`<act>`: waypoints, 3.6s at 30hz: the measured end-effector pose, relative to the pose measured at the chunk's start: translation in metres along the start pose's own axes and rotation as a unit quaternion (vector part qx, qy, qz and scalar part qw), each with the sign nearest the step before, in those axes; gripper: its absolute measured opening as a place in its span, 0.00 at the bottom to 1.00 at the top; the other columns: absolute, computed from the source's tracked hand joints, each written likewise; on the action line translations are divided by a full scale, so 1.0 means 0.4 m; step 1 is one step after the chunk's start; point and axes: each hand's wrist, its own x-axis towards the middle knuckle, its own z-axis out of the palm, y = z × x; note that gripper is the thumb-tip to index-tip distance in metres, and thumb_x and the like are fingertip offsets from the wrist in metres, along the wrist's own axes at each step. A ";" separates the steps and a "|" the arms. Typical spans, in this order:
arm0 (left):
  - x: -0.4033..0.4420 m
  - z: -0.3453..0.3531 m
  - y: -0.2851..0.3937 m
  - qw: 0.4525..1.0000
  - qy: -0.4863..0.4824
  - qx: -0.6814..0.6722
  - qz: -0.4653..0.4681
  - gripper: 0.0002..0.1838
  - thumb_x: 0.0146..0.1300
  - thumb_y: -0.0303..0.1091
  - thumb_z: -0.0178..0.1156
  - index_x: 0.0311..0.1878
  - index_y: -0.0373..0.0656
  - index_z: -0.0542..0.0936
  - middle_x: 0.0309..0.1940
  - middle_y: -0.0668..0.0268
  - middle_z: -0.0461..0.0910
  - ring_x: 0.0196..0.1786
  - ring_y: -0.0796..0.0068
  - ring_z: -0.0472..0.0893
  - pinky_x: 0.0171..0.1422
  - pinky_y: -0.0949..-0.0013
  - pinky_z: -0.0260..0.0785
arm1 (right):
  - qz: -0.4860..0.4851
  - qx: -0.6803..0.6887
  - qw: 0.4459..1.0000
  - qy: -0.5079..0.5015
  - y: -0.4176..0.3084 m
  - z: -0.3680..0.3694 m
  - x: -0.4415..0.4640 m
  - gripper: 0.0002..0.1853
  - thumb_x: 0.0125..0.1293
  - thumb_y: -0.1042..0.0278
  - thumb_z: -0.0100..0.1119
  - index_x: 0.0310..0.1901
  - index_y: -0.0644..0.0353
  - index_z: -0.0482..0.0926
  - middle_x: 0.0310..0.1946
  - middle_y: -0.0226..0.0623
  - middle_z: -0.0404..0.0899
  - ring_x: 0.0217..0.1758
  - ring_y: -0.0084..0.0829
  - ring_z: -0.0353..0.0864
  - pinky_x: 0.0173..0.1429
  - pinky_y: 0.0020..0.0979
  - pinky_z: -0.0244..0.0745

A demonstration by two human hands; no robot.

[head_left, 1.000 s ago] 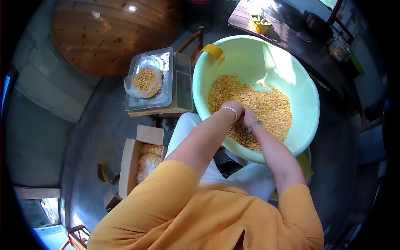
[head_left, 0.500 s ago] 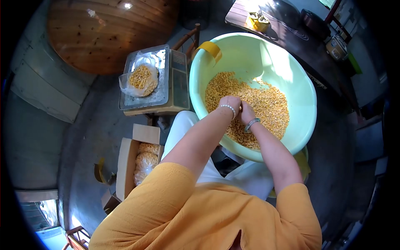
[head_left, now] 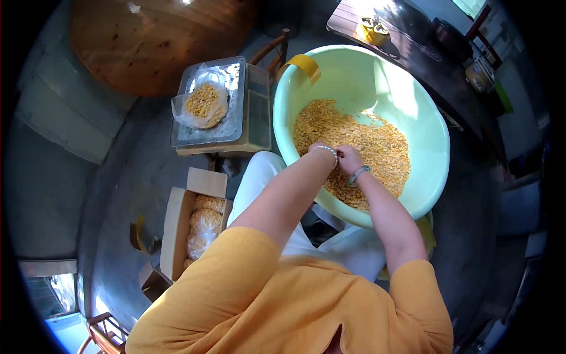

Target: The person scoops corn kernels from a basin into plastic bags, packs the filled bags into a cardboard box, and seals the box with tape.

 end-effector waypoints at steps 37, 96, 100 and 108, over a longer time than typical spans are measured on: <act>-0.080 -0.042 0.034 0.959 0.221 -0.102 0.148 0.11 0.49 0.32 0.57 0.37 0.45 0.82 0.37 0.58 0.81 0.42 0.60 0.80 0.45 0.62 0.73 | 0.109 0.479 0.868 0.072 0.171 0.036 0.020 0.05 0.54 0.67 0.58 0.29 0.58 0.79 0.24 0.43 0.79 0.28 0.31 0.78 0.34 0.34 0.72; -0.144 -0.108 -0.832 0.889 0.384 -0.058 -0.241 0.21 0.61 0.44 0.48 0.55 0.44 0.71 0.55 0.56 0.72 0.59 0.54 0.69 0.63 0.58 0.61 | 0.176 0.120 0.976 -0.041 -0.012 -0.028 -0.022 0.06 0.58 0.72 0.55 0.36 0.61 0.80 0.22 0.35 0.79 0.17 0.23 0.76 0.25 0.27 0.72; -0.131 -0.086 -0.809 0.862 0.442 0.010 -0.248 0.20 0.61 0.43 0.48 0.52 0.43 0.73 0.53 0.54 0.73 0.57 0.54 0.71 0.59 0.58 0.64 | 0.163 0.106 0.980 -0.050 -0.026 -0.036 -0.024 0.06 0.58 0.71 0.55 0.35 0.61 0.80 0.20 0.35 0.78 0.17 0.24 0.76 0.25 0.27 0.72; -0.141 -0.087 -0.820 0.878 0.415 0.045 -0.234 0.15 0.61 0.41 0.49 0.43 0.42 0.76 0.37 0.55 0.81 0.43 0.59 0.80 0.47 0.62 0.72 | 0.168 0.110 0.978 -0.065 -0.009 -0.022 -0.019 0.06 0.58 0.71 0.55 0.35 0.60 0.80 0.19 0.34 0.78 0.16 0.24 0.76 0.24 0.27 0.71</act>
